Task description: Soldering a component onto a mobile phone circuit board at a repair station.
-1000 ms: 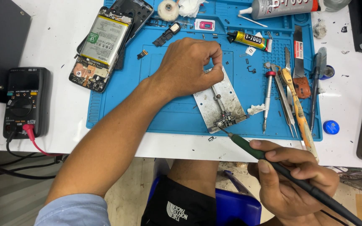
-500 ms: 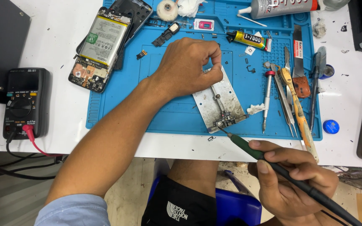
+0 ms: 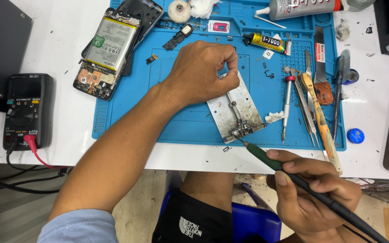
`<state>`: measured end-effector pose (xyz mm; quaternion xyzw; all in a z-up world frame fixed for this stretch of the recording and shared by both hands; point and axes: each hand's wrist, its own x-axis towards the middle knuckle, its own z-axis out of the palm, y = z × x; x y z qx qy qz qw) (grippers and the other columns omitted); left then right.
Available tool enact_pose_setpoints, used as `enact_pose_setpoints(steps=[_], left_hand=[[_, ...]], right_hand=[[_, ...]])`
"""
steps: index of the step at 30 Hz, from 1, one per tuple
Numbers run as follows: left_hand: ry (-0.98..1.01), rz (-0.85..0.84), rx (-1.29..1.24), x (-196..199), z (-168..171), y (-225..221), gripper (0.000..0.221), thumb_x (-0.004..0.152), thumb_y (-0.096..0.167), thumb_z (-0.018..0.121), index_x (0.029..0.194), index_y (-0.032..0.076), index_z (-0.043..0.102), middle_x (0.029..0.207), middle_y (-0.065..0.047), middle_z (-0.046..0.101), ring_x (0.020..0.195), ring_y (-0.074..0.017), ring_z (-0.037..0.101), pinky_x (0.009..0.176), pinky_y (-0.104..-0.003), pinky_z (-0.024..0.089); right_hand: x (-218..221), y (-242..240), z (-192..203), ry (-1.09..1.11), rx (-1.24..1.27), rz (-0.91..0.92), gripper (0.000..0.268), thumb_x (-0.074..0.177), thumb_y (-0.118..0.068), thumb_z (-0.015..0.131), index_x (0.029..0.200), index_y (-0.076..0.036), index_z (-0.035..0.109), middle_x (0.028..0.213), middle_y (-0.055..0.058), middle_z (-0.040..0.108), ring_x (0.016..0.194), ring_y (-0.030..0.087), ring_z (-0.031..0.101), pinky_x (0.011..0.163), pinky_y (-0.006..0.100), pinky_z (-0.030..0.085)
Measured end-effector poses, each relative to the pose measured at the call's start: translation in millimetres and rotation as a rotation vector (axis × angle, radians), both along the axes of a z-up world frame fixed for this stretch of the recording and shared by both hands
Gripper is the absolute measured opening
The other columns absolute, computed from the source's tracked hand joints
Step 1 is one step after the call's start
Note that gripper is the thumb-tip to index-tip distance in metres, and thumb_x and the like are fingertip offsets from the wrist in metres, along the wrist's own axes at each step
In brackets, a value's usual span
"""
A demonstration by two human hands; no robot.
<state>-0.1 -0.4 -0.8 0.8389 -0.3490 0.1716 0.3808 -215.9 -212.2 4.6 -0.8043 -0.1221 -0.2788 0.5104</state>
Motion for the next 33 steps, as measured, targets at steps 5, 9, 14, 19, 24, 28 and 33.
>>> enact_pose_setpoints(steps=[5,9,14,19,24,28,33], left_hand=[[-0.008,-0.008,-0.001,0,0,0,0.007,0.079,0.017,0.068,0.075,0.019,0.063,0.060,0.008,0.056,0.054,-0.0127,0.050,0.047,-0.034,0.038],[-0.012,-0.013,-0.007,0,0,1,0.008,0.080,0.017,0.069,0.075,0.019,0.063,0.060,0.007,0.057,0.055,-0.0124,0.050,0.047,-0.034,0.039],[-0.006,-0.009,-0.008,-1,1,0,0.008,0.078,0.016,0.069,0.074,0.019,0.063,0.060,0.008,0.057,0.054,-0.0126,0.051,0.047,-0.034,0.039],[-0.002,-0.005,-0.006,-1,2,0,0.007,0.077,0.017,0.068,0.074,0.019,0.063,0.059,0.008,0.056,0.054,-0.0130,0.051,0.048,-0.035,0.039],[0.007,-0.011,-0.015,-2,2,0,0.008,0.078,0.016,0.069,0.074,0.019,0.063,0.058,0.008,0.055,0.053,-0.0122,0.049,0.049,-0.033,0.039],[0.010,-0.003,-0.013,-2,2,1,0.007,0.078,0.017,0.069,0.074,0.019,0.063,0.058,0.007,0.053,0.053,-0.0138,0.048,0.048,-0.034,0.038],[0.012,-0.006,-0.008,-2,3,1,0.007,0.078,0.017,0.068,0.074,0.019,0.063,0.059,0.008,0.056,0.054,-0.0126,0.049,0.049,-0.034,0.039]], right_hand=[[1,1,0,-0.010,0.006,0.008,0.049,0.092,0.008,0.057,0.100,-0.008,0.011,0.092,0.027,0.052,0.089,0.048,0.075,0.078,0.051,0.069],[1,-1,-2,0.006,0.018,0.018,0.049,0.093,0.007,0.058,0.101,-0.010,0.013,0.093,0.024,0.052,0.091,0.048,0.075,0.083,0.053,0.069],[2,0,2,0.011,0.009,0.021,0.048,0.093,0.006,0.058,0.102,-0.009,0.013,0.093,0.025,0.053,0.090,0.047,0.076,0.082,0.051,0.069],[3,0,2,-0.006,0.018,0.023,0.048,0.093,0.005,0.059,0.104,-0.010,0.015,0.093,0.025,0.055,0.090,0.045,0.077,0.070,0.043,0.069],[5,2,4,-0.003,0.032,0.009,0.049,0.092,0.005,0.060,0.103,-0.009,0.015,0.093,0.025,0.055,0.090,0.047,0.077,0.067,0.043,0.068],[7,5,6,-0.014,0.028,-0.007,0.048,0.093,0.003,0.060,0.103,-0.009,0.014,0.091,0.025,0.055,0.089,0.048,0.076,0.075,0.050,0.069],[12,10,8,-0.075,0.109,-0.002,0.046,0.092,0.003,0.059,0.109,-0.010,0.019,0.092,0.029,0.050,0.083,0.041,0.068,0.088,0.060,0.069]])
